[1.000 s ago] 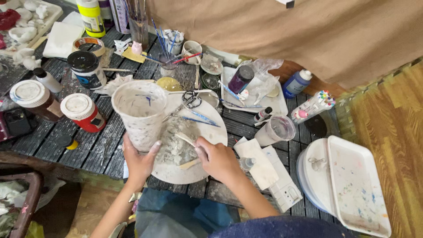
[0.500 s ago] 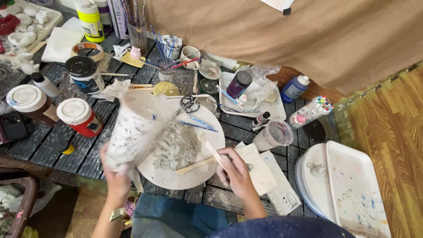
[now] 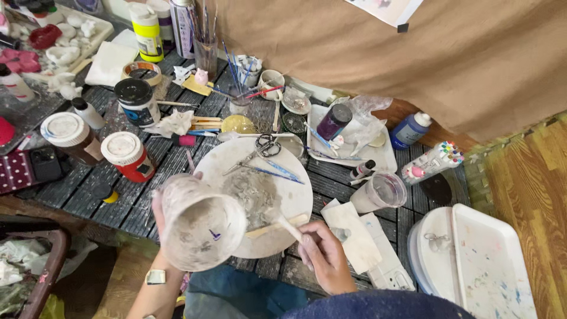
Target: The person shapes a small piece of gray clay by hand, then uses a paintbrush to apply liquid to its surface. They place the piece on a tray and continue working with a larger mass of clay on a plate, using a wooden stick to scrape and mix material from a plastic cup into the pile.
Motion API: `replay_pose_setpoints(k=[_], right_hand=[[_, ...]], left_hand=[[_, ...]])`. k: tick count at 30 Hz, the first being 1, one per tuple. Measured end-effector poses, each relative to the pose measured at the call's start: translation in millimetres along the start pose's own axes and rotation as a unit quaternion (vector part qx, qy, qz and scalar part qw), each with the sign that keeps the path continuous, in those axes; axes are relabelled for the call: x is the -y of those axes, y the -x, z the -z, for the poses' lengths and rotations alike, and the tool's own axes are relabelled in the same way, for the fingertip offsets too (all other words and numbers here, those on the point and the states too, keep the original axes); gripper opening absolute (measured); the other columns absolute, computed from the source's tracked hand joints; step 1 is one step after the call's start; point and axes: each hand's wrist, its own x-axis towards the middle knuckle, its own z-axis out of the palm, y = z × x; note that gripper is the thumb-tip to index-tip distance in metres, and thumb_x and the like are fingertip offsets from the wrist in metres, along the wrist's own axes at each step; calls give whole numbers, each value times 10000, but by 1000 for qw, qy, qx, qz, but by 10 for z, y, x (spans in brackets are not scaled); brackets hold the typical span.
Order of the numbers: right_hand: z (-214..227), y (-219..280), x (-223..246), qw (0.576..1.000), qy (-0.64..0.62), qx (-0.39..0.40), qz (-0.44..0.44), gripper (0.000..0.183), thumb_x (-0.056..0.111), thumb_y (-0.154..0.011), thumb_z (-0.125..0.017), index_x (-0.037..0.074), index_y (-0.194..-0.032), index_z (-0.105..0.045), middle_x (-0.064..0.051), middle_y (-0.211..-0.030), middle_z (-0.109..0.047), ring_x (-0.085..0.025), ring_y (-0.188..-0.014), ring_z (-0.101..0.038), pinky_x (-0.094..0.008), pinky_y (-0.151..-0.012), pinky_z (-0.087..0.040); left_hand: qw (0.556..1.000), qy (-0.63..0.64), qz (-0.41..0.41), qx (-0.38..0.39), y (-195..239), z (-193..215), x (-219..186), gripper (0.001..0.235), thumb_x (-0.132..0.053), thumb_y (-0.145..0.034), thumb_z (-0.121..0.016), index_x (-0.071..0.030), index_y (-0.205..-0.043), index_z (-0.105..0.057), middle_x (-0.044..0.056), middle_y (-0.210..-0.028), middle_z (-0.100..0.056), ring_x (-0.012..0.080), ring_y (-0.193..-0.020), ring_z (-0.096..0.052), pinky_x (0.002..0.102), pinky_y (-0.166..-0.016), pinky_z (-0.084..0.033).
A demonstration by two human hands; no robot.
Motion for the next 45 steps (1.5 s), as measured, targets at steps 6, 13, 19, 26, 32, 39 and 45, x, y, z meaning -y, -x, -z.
replay_pose_setpoints(k=[6,13,19,26,32,39,45], right_hand=[[-17,74,165,992,65,-31,102,193,91,-1031,-571,-35,-1163,-633,-71,-863,-670,-65,-693,-544,-243,-597,-463],[-248,82,899,935,308,32,173,274,46,-882,-712,47,-1156,-711,-57,-871,-770,-50,-530,-662,-242,-456,-529],[-748,-314,1100,676,651,43,343,446,87,-794,-675,37,-1236,-712,-79,-1004,-690,-101,-490,-589,-256,-412,-494],[-773,-649,1012,513,690,57,508,260,166,-843,-663,26,-1057,-711,-82,-927,-614,-162,-670,-638,-245,-542,-504],[-732,-803,782,459,754,146,447,199,178,-806,-681,10,-891,-743,-131,-801,-669,-230,-668,-668,-335,-557,-523],[-840,-569,750,662,640,124,369,427,183,-760,-649,38,-1151,-742,-121,-1135,-736,-264,-967,-711,-419,-733,-559],[-893,-505,770,759,559,154,296,445,181,-840,-626,33,-1257,-669,-162,-1245,-697,-307,-1112,-670,-451,-833,-538]], left_hand=[[990,80,106,50,-27,-23,72,908,-784,-948,-372,-33,-1416,-576,160,-1128,-710,263,-1017,-694,462,-892,-558],[994,5,97,-54,23,-264,74,775,-694,-955,-401,-55,-1351,-588,120,-1156,-710,269,-1042,-689,452,-957,-555],[993,32,108,-33,98,-470,138,637,-584,-973,-413,-71,-1298,-605,127,-1190,-724,269,-1098,-682,449,-1012,-516],[994,5,104,-33,64,-385,68,577,-528,-1010,-433,-30,-1226,-628,150,-1128,-710,270,-1045,-682,436,-983,-524],[996,-20,72,-49,69,-517,-162,565,-478,-904,-511,-30,-1238,-600,144,-1159,-699,298,-1114,-663,481,-1029,-513],[995,8,87,-46,167,-794,-207,698,-541,-835,-550,1,-1272,-602,185,-1219,-679,318,-1128,-655,479,-1043,-502],[994,29,82,-73,213,-834,-227,696,-521,-807,-590,9,-1257,-615,179,-1167,-687,307,-1083,-660,469,-1019,-517]])
